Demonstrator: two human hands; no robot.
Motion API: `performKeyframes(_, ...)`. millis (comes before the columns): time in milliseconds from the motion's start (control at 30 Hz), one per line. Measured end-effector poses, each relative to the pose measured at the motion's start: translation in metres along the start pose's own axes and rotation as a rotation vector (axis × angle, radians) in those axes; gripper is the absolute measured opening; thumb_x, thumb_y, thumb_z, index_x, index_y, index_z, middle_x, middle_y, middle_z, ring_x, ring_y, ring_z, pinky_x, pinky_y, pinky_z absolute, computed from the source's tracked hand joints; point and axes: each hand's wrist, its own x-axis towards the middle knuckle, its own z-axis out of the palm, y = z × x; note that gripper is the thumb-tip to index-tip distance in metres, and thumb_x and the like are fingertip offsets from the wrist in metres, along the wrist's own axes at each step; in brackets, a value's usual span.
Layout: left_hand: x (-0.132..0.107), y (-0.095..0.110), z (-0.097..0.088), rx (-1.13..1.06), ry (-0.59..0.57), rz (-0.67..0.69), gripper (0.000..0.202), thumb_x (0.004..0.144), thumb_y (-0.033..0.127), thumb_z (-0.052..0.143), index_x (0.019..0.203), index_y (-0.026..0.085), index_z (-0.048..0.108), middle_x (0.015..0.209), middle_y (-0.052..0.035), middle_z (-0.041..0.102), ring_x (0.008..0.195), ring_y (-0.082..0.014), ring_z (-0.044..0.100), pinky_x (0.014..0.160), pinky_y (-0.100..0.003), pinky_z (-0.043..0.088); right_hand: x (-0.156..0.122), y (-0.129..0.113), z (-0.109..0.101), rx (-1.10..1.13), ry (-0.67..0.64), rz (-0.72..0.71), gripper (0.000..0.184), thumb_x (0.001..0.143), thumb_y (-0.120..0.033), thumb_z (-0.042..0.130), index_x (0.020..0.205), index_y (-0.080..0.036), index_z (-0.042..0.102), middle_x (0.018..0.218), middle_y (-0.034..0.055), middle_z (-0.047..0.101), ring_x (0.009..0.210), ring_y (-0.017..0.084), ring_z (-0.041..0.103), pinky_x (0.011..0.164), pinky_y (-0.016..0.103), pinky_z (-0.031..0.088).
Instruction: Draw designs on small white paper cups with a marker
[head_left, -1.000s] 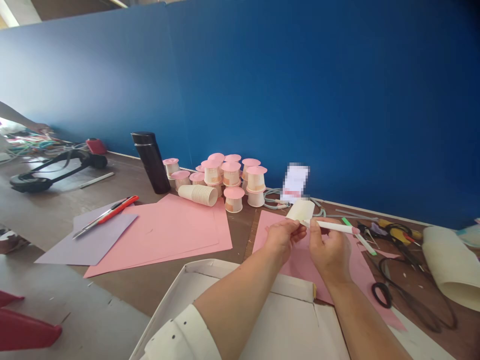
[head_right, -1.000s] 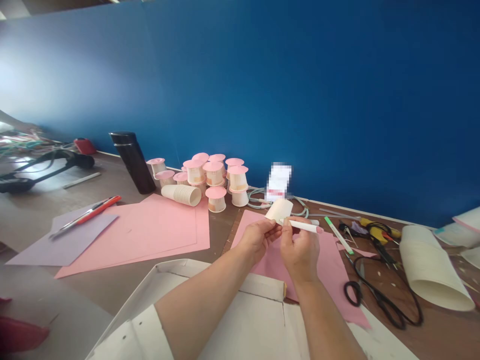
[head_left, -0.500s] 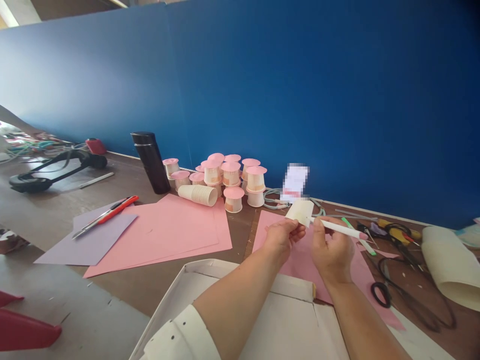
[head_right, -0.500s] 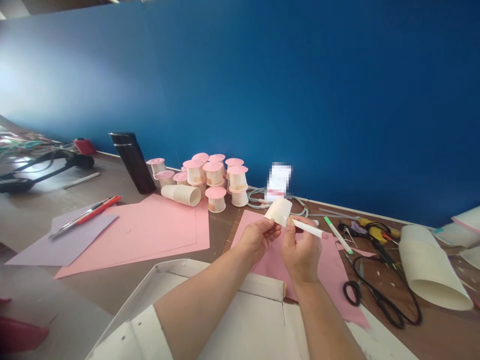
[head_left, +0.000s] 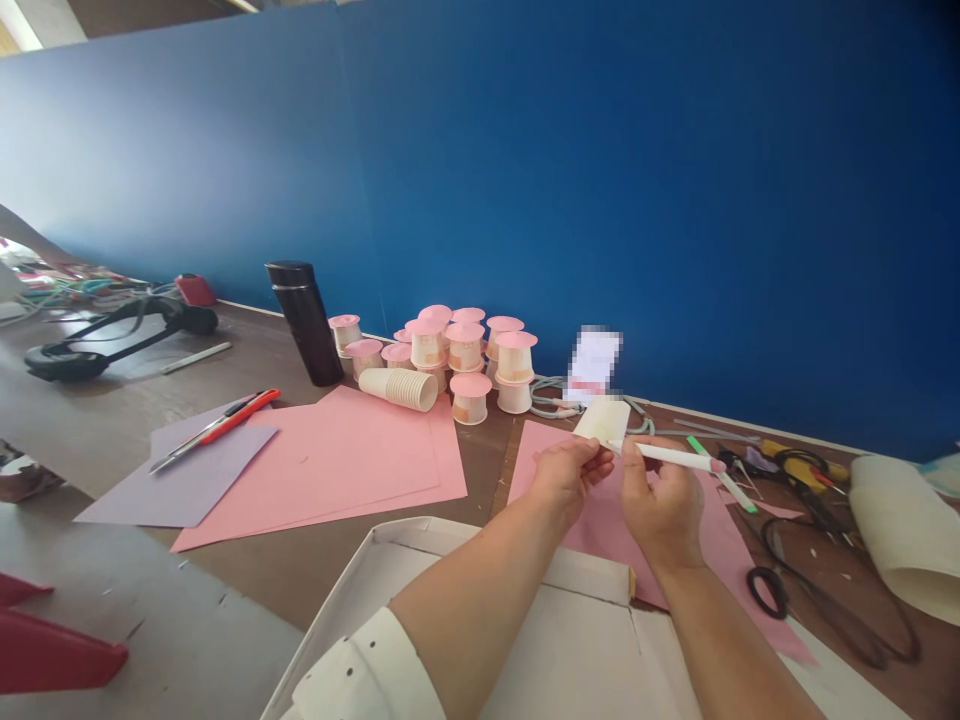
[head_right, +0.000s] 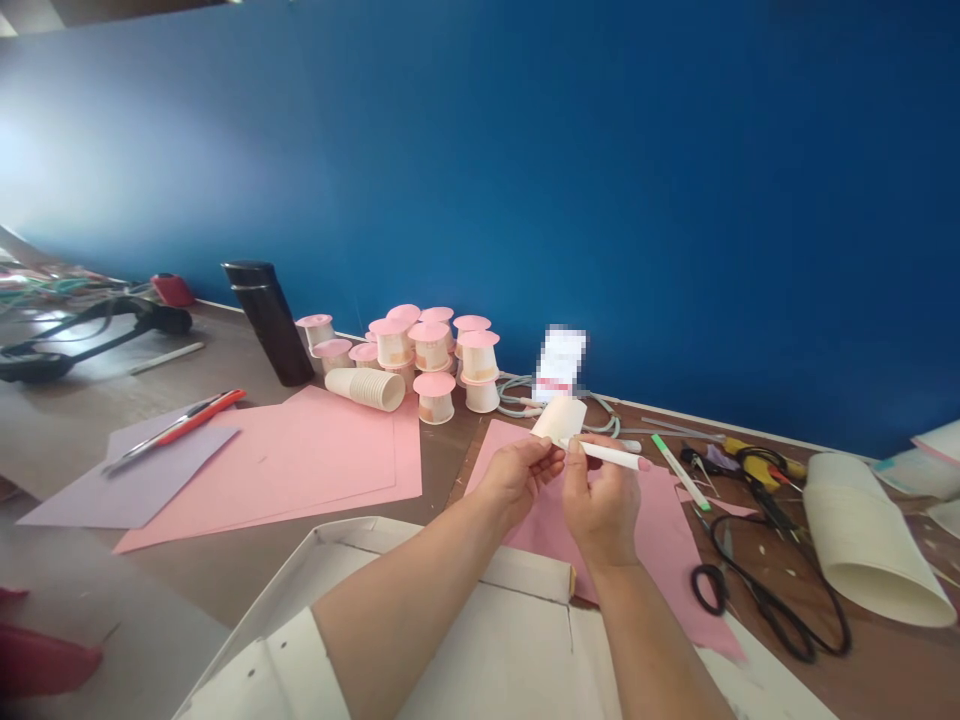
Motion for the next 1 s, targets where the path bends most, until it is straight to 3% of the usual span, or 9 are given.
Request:
performKeyframes(500,-0.0002,-0.0016,-0.0008,0.028,-0.024,0.036,0.006,0.072,0.012,0.064,0.070,0.007,0.061,0.068,-0.0086,0.062,0.064,-0.0121,0.060,0.076,-0.029,0.050,0.0023,0.0009,-0.0013,-0.007,0.004,-0.017,0.027,0.084,-0.040,0.048,0.085,-0.016,0.060,0.082,0.0101,0.064,0.072,0.020,0.058,0.067,0.033,0.045)
performKeyframes(700,-0.0008,-0.0021,-0.0006,0.051,0.002,0.031,0.005,0.072,0.012,0.064,0.071,0.007,0.061,0.068,-0.0082,0.061,0.066,-0.0126,0.060,0.077,-0.030,0.050,0.0029,0.0012,-0.0029,-0.015,0.085,0.007,0.027,0.085,-0.039,0.049,0.092,-0.016,0.060,0.087,0.0099,0.064,0.078,0.020,0.059,0.070,0.032,0.044)
performKeyframes(1000,-0.0019,-0.0031,-0.0007,0.090,-0.052,0.025,0.009,0.072,0.014,0.065,0.070,0.007,0.061,0.068,-0.0088,0.061,0.065,-0.0130,0.060,0.082,-0.033,0.048,0.0030,0.0029,-0.0023,-0.033,0.048,-0.026,0.029,0.084,-0.041,0.048,0.090,-0.015,0.061,0.085,0.0104,0.065,0.077,0.021,0.058,0.069,0.033,0.044)
